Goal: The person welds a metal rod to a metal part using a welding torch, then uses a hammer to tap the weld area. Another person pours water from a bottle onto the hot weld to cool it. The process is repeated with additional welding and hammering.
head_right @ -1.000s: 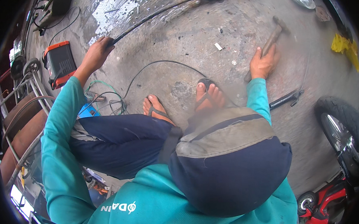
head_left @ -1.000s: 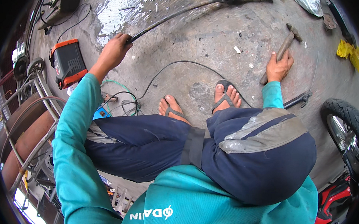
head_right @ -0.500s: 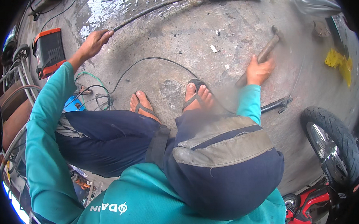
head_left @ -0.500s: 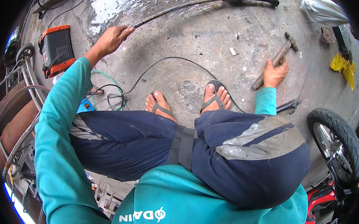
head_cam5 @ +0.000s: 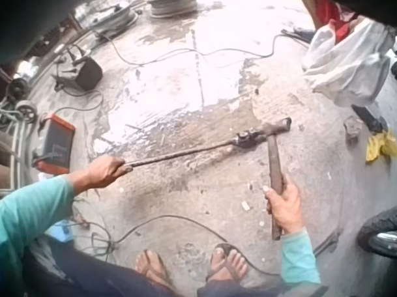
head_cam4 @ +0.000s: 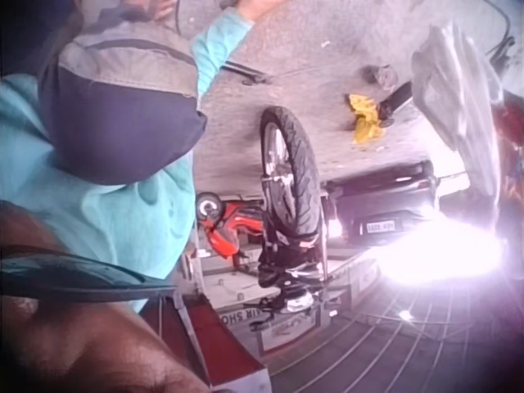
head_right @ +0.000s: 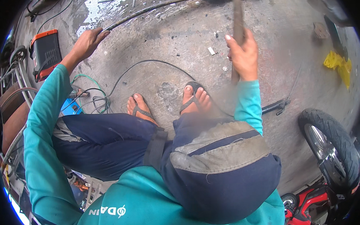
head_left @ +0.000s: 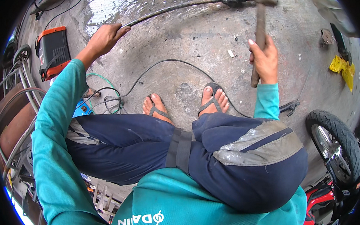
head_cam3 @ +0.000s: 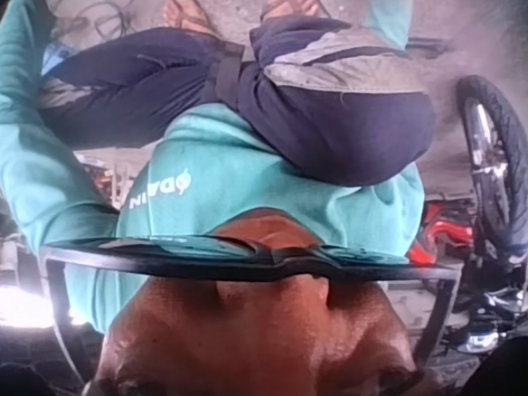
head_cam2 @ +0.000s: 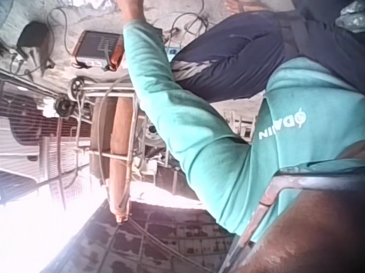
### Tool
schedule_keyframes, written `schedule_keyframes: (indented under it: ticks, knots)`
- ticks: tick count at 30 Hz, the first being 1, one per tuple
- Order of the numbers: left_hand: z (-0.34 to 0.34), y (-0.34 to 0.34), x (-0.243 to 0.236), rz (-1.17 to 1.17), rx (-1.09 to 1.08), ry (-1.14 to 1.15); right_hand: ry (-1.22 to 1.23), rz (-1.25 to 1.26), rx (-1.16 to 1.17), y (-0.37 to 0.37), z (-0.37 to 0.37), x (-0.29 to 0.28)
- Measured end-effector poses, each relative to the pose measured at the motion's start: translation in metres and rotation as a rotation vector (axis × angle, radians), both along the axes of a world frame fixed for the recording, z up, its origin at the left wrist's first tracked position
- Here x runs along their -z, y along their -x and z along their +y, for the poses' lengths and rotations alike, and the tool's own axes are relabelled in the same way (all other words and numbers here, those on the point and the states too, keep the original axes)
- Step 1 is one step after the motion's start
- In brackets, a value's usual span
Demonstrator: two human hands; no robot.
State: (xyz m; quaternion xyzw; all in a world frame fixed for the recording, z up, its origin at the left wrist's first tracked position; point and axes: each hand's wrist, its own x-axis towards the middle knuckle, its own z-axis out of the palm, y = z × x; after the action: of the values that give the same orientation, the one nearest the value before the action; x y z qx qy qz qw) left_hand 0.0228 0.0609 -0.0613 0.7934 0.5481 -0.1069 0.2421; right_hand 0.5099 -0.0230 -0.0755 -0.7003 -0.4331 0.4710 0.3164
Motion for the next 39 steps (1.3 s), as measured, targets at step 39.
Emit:
schedule_keyframes:
  ticks: [39]
  knots:
    - [0.112,-0.062,-0.095,0.38,-0.115,-0.655,-0.036,-0.607,-0.078,-0.065,-0.018,-0.015]
